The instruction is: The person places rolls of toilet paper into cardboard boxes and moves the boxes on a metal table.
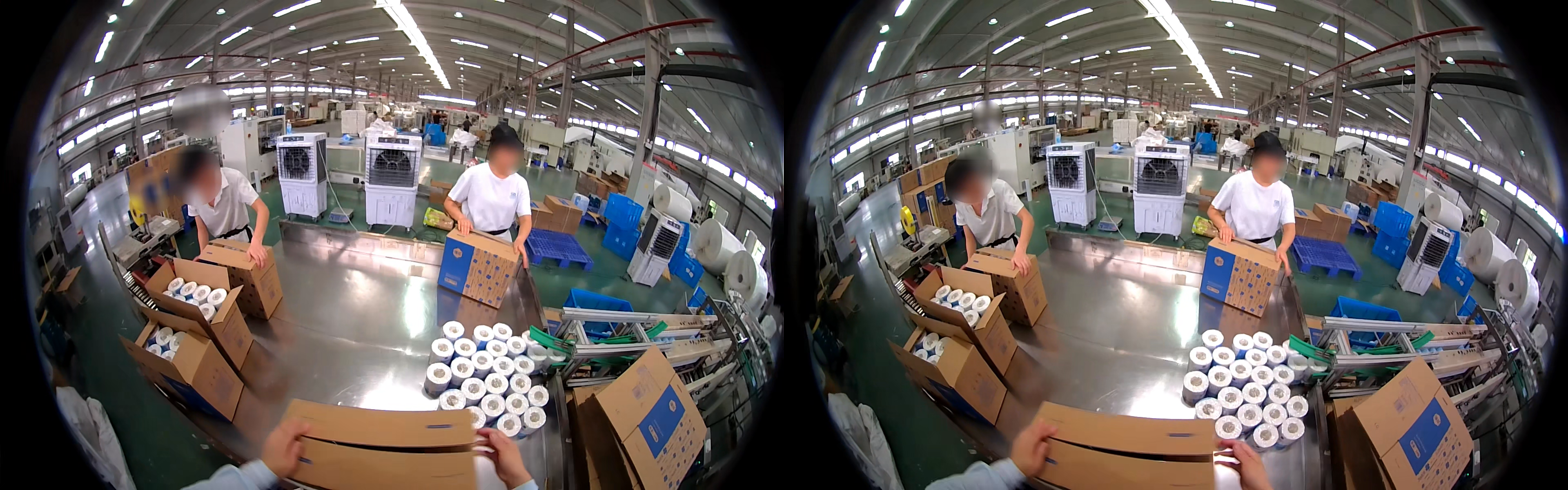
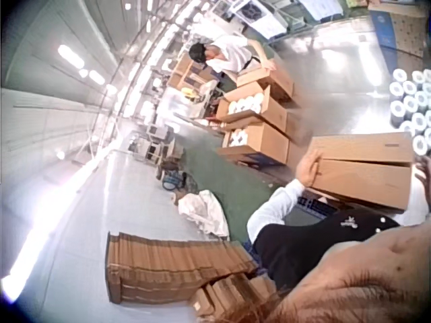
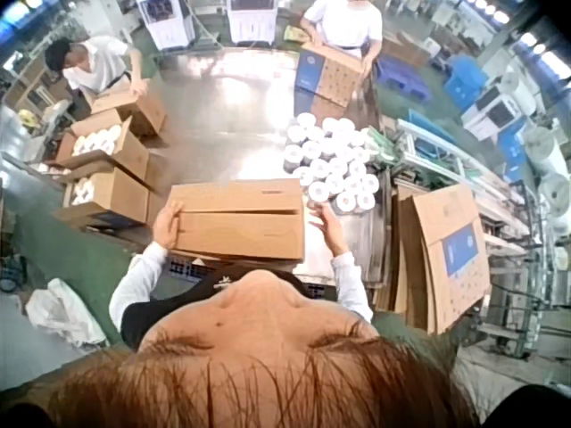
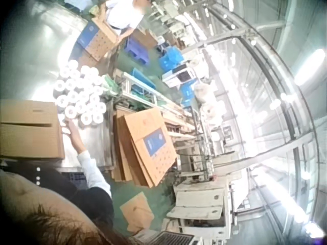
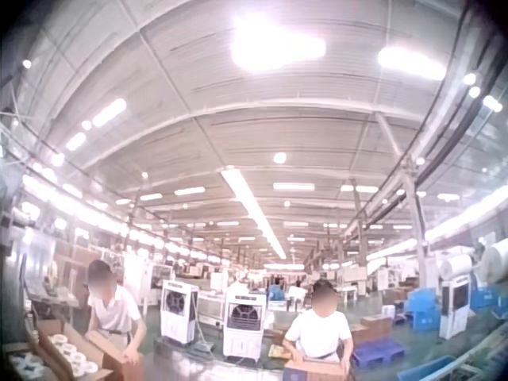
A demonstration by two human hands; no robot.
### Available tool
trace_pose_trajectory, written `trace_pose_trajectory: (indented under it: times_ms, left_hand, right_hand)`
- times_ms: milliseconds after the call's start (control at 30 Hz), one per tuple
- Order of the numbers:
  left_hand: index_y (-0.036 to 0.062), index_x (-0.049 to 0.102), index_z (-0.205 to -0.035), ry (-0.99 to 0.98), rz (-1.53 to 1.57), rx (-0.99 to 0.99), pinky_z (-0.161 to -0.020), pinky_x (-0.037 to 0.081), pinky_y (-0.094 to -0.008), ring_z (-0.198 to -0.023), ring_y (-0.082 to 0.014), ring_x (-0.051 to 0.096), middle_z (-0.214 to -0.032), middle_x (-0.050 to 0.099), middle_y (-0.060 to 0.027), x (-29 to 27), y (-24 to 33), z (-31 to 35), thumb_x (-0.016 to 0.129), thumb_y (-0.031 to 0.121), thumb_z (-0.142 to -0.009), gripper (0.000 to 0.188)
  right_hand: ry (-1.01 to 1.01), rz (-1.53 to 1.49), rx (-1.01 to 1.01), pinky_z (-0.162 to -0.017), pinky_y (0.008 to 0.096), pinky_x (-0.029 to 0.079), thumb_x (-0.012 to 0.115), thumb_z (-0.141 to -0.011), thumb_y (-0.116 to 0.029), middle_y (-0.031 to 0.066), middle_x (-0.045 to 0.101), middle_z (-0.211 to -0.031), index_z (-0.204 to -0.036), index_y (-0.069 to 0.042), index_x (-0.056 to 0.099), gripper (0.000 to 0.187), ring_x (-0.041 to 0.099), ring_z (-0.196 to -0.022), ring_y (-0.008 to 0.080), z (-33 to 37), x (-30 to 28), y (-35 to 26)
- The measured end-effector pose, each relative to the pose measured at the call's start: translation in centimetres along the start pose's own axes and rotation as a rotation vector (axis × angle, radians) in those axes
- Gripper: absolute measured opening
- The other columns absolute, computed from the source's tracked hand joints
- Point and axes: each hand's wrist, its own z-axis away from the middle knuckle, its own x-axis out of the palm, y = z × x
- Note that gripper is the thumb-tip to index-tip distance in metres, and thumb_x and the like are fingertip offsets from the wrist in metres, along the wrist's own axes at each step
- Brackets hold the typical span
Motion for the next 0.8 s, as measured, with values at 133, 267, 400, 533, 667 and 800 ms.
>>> trace_pose_trajectory:
  times_ms: [133,267,400,533,667,800]
  left_hand:
    - [0.0082,0.063,-0.117,-0.169,-0.154,-0.215,-0.084,0.051,-0.0418,-0.095,-0.0336,0.065,-0.102,0.068,-0.0147,-6.0,-9.6,1.1,0.051,0.007,-0.089,0.031]
    - [0.01,0.068,-0.117,-0.002,0.016,-0.918,-0.087,0.052,-0.0375,-0.104,-0.0262,0.065,-0.111,0.069,-0.0144,-7.2,-18.5,4.1,0.044,0.03,-0.1,0.035]
    - [0.0106,0.065,-0.12,-0.184,-0.018,-1.014,-0.083,0.053,-0.0388,-0.102,-0.0264,0.065,-0.111,0.068,-0.0132,0.7,-19.9,5.6,0.048,0.034,-0.098,0.036]
    - [0.0113,0.061,-0.124,-0.511,-0.007,-1.111,-0.079,0.054,-0.0402,-0.1,-0.0266,0.065,-0.11,0.067,-0.0119,12.8,-20.4,7.8,0.052,0.038,-0.096,0.039]
    - [0.0119,0.057,-0.127,-0.548,0.03,-1.163,-0.076,0.055,-0.0415,-0.098,-0.0269,0.065,-0.11,0.066,-0.0107,15.0,-22.1,9.1,0.056,0.041,-0.095,0.044]
    - [0.01,0.036,-0.145,-0.385,0.773,-0.989,-0.083,0.054,-0.0398,-0.115,-0.0287,0.058,-0.138,0.051,-0.0142,17.4,-0.3,-7.3,0.059,0.055,-0.088,0.076]
  right_hand:
    - [0.042,0.449,-0.215,-0.078,0.0366,0.053,0.052,-0.098,-0.03,0.0119,0.072,-0.098,-0.115,0.005,0.064,0.041,0.067,-0.089,0.0292,-3.5,-6.7,21.1]
    - [-0.294,0.394,-0.108,-0.105,0.0349,0.034,0.054,-0.097,-0.027,0.0131,0.049,-0.134,-0.14,0.003,0.038,0.054,0.044,-0.124,0.024,-4.4,-2.6,18.3]
    - [-0.457,0.529,-0.507,-0.111,0.036,0.031,0.075,-0.082,-0.021,0.0121,0.041,-0.145,-0.148,-0.001,0.028,0.084,0.036,-0.134,0.0212,0.1,4.1,1.1]
    - [-0.618,0.942,-0.241,-0.07,0.0356,0.051,0.064,-0.092,-0.022,0.0111,0.07,-0.083,-0.115,-0.001,0.063,0.032,0.065,-0.073,0.0227,6.7,9.1,-15.2]
    - [-0.89,1.272,-0.544,-0.069,0.0457,0.051,0.057,-0.094,-0.039,0.0247,0.066,-0.085,-0.102,-0.002,0.067,0.039,0.062,-0.076,0.0435,2.7,13.4,-10.0]
    - [-1.007,1.216,-0.375,-0.073,0.0471,0.051,0.058,-0.092,-0.04,0.0276,0.066,-0.085,-0.094,0.005,0.061,0.046,0.063,-0.078,0.0448,-2.8,9.9,4.5]
